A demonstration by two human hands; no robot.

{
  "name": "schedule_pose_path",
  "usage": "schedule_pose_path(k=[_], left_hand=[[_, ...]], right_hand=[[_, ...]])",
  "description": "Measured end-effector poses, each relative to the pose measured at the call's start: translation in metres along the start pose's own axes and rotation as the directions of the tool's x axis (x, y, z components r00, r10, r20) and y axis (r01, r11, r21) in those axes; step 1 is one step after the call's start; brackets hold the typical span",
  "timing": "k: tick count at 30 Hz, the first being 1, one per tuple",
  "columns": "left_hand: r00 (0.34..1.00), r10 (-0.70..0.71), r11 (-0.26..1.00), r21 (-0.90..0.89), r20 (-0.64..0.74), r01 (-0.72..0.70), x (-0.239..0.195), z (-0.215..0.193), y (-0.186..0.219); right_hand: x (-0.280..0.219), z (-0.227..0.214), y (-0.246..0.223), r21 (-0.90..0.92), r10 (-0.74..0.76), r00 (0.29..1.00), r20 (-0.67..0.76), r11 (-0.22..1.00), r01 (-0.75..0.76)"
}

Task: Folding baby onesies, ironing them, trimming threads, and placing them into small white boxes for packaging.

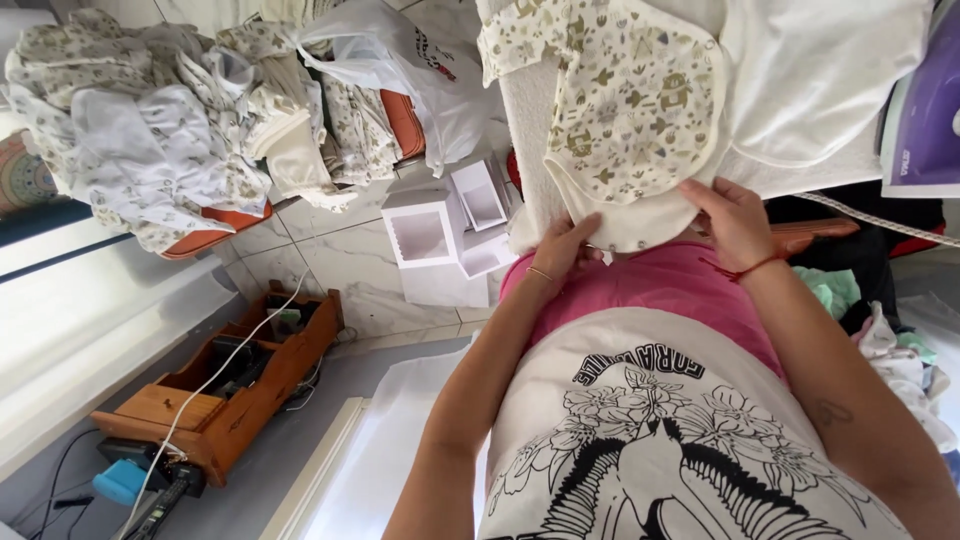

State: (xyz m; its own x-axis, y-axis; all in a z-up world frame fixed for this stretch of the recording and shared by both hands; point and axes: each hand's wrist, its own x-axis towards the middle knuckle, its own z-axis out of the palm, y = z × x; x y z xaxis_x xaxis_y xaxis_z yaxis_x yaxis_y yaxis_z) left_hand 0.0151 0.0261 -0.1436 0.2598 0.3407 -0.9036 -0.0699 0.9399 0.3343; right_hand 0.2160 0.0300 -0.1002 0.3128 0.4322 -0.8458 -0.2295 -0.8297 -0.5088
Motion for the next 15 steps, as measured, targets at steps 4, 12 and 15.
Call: schedule_pose_path(k=[4, 12, 15], left_hand=[[1.0, -0.002, 0.771, 0.637, 0.024, -0.014, -0.007, 0.008, 0.008], [0.479, 0.747, -0.386, 0.888, 0.46, -0.252, 0.003, 0.002, 0.055], [0.401, 0.627, -0.568, 0.744, 0.668, -0.352, 0.025, -0.012, 0.06]], right_hand=[[-0.002, -0.022, 0.002, -0.407, -0.092, 0.995, 0.045, 0.908, 0.103], [-0.002, -0.034, -0.009, -0.865, -0.492, 0.857, 0.154, 0.352, 0.357], [0.007, -0.027, -0.002, -0.806, -0.373, 0.77, 0.518, 0.09, 0.585]])
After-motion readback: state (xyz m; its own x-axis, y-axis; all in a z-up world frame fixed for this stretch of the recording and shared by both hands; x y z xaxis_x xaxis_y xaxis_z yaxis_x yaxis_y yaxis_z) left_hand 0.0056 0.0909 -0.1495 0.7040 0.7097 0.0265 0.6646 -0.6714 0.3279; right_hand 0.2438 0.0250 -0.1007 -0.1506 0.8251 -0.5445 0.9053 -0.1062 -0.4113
